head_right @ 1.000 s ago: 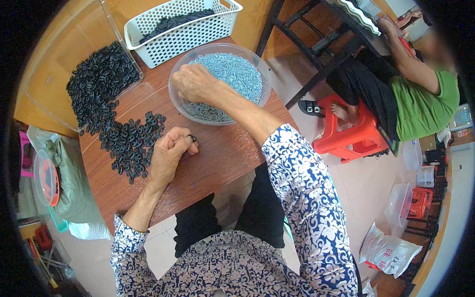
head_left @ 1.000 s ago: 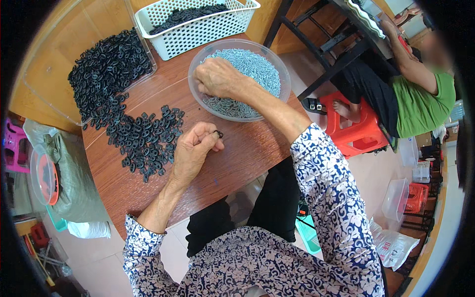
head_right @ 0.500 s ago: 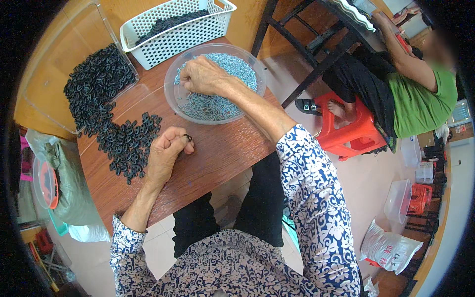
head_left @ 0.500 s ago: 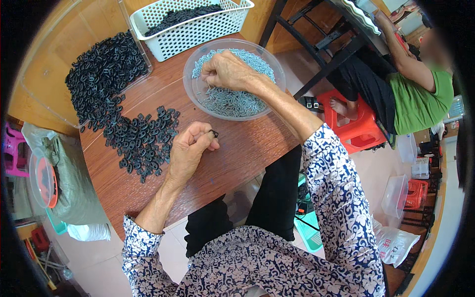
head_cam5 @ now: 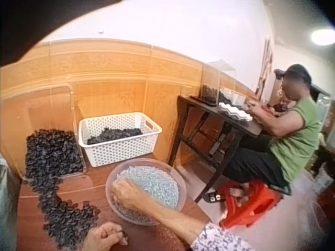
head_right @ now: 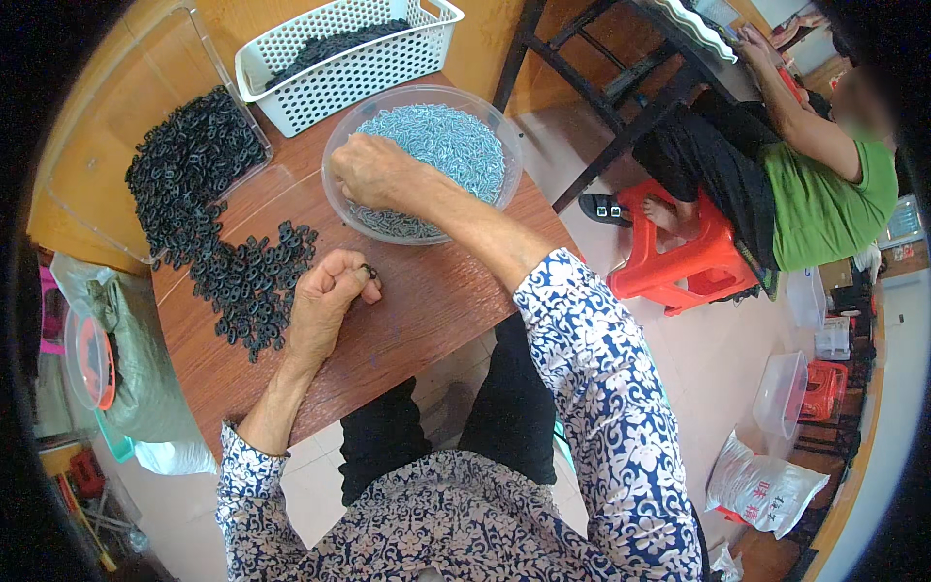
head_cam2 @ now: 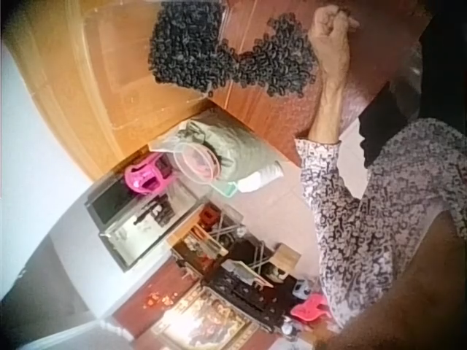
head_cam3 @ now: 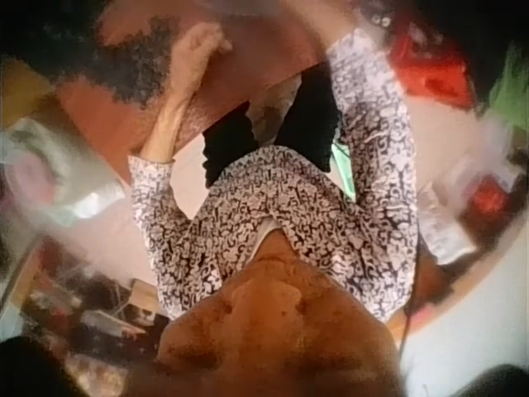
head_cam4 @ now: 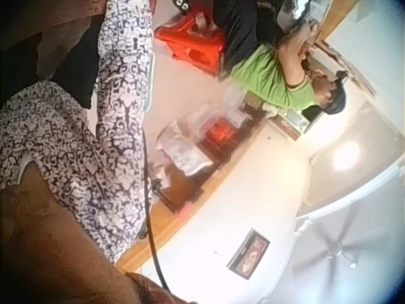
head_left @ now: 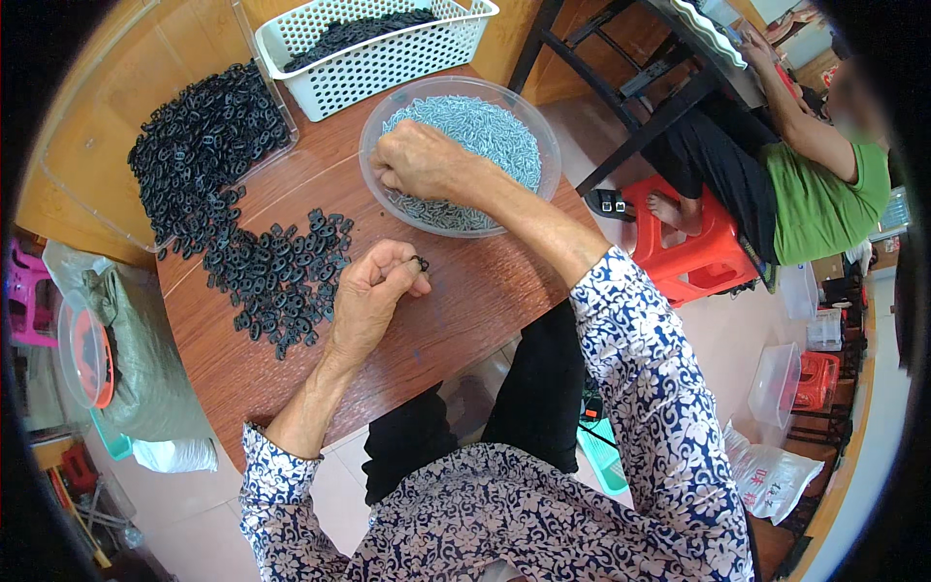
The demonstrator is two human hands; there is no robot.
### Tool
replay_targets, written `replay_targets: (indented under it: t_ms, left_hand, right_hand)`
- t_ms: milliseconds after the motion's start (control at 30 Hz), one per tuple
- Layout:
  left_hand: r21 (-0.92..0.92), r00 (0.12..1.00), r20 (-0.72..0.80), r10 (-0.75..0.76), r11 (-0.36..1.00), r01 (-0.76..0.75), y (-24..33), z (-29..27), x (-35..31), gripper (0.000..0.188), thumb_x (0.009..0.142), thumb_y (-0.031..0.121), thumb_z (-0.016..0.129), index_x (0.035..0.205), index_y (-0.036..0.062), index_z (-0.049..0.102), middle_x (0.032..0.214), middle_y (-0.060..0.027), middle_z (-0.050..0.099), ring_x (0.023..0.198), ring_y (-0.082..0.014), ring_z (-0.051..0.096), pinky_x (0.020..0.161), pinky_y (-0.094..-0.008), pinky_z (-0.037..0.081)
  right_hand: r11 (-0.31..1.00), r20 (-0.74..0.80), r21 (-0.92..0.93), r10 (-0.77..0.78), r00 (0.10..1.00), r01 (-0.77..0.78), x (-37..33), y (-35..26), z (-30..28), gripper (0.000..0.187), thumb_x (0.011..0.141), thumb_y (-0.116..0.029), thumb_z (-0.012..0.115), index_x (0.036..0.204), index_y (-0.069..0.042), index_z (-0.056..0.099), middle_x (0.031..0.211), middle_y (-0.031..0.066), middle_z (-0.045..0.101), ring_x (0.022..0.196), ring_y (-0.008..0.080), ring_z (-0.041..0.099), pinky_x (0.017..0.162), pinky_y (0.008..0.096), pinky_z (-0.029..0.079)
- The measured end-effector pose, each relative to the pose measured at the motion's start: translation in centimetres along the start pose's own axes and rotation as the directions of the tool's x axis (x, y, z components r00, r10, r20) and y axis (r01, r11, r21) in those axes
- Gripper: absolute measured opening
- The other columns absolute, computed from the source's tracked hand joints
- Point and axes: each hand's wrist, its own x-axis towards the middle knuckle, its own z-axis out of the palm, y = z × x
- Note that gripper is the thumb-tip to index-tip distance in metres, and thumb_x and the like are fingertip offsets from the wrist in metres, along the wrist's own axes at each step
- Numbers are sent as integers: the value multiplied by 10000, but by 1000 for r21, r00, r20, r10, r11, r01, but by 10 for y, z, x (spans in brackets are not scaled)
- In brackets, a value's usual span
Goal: The person picks up small plastic pieces from the table and small metal pins from a bowl, assembling the pieces together by hand.
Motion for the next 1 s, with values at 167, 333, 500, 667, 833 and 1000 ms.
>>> replay_targets:
  t_ms: [167, 333, 500, 667, 833, 1000]
  left_hand:
    - [-3, 1000, 18, 9, 1000, -9, -2, 1, 2, 112, 974, 135, 579, 978, 35, 629, 801, -14, 680, 739, -66, 603, 714, -233, 485]
    - [17, 1000, 10, 0, 1000, 0, -2, -1, 2, 108, 973, 129, 578, 982, 34, 629, 802, -15, 680, 743, -69, 606, 711, -234, 487]
    - [6, 1000, -6, 20, 1000, -20, -3, -1, 0, 109, 971, 124, 582, 1002, 30, 628, 805, -20, 680, 747, -72, 608, 717, -235, 487]
    - [-13, 1000, 5, 20, 1000, -20, -5, 1, 2, 110, 970, 125, 585, 1013, 31, 626, 804, -25, 685, 745, -76, 614, 719, -235, 486]
    - [-19, 1000, -5, 7, 1000, -7, -5, 1, 1, 111, 969, 124, 587, 1020, 33, 625, 802, -28, 687, 744, -79, 618, 718, -234, 486]
    - [-25, 1000, -13, 4, 1000, -5, -3, 0, 1, 102, 968, 121, 591, 1010, 35, 627, 799, -26, 686, 744, -75, 619, 721, -234, 491]
  right_hand:
    - [974, 52, 215, 61, 997, -71, -6, 11, -9, 68, 745, -53, 677, 761, 10, 695, 688, 206, 653, 665, 364, 656, 634, 426, 524]
    - [989, 62, 148, 16, 998, -25, -8, 1, -10, 67, 732, -47, 682, 748, 18, 685, 685, 203, 654, 667, 363, 660, 634, 431, 522]
    - [999, -34, 41, -2, 999, 3, -3, -5, 2, 68, 721, -33, 669, 703, 31, 655, 679, 212, 640, 683, 374, 662, 634, 445, 517]
    - [992, 52, 127, 17, 999, -23, 1, 6, -10, 62, 723, -21, 653, 695, 35, 654, 675, 216, 633, 683, 368, 663, 629, 443, 514]
    - [993, 108, 117, -43, 993, 30, 1, 1, -15, 77, 728, -23, 646, 684, 40, 650, 677, 223, 633, 683, 373, 661, 626, 439, 513]
    - [998, -37, -55, 10, 999, -12, 3, -14, -1, 79, 707, -49, 664, 689, 28, 656, 703, 247, 648, 717, 402, 673, 638, 475, 541]
